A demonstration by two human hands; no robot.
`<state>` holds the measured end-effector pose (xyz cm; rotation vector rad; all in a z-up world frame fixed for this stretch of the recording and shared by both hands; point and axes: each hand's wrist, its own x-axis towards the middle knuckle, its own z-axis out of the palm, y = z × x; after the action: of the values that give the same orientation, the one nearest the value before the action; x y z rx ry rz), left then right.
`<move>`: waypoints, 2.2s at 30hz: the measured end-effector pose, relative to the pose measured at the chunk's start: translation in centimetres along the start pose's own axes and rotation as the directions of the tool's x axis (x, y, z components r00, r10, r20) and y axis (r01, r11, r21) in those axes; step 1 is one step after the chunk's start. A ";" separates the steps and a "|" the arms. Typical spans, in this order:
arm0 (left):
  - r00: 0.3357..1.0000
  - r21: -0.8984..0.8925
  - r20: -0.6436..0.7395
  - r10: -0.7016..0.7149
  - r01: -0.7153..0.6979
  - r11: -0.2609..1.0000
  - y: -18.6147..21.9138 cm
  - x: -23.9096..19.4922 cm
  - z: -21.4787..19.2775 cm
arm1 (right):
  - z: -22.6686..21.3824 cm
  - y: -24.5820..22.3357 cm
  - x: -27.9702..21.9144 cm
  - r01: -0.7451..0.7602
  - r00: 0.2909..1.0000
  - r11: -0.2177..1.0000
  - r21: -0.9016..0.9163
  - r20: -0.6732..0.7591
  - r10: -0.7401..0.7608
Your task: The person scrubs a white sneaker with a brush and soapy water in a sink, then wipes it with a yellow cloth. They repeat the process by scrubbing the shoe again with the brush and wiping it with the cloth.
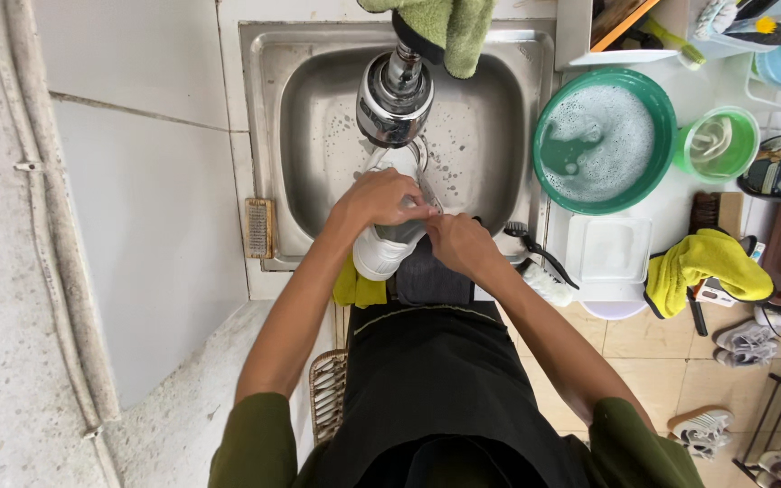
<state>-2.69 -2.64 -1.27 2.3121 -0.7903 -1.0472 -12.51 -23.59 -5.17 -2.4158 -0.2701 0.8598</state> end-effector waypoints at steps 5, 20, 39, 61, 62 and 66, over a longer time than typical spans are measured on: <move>0.996 0.233 -0.079 -0.048 0.065 0.970 -7.2 3.6 6.6 | -4.1 -3.5 -2.5 -0.041 0.998 0.998 0.043 0.040 0.039; 0.988 0.199 -0.049 -0.145 0.152 0.968 -3.3 2.5 6.8 | -13.2 -5.0 -7.2 -0.196 0.976 0.964 0.179 0.126 0.176; 0.633 0.596 -0.686 0.359 0.206 0.776 1.0 -2.5 14.5 | -11.7 7.2 -15.0 -0.224 0.690 0.972 0.067 -0.693 0.207; 0.623 0.737 -0.504 0.598 -0.051 0.674 4.3 -4.5 21.5 | -1.3 2.5 -10.9 -0.172 0.982 0.883 -0.437 -0.005 0.189; 0.632 0.730 -0.508 0.585 -0.045 0.682 4.2 -4.2 21.6 | -1.8 1.6 -11.2 -0.153 0.985 0.883 -0.444 0.008 0.174; 0.625 0.721 -0.521 0.581 -0.042 0.692 5.2 -4.8 20.4 | -3.3 -3.6 -13.7 -0.156 0.968 0.940 -0.305 0.140 0.206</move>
<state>-22.82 -6.92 -7.65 2.6172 -1.2982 0.4617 -20.98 -26.98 6.09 -2.6753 -0.2554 1.1861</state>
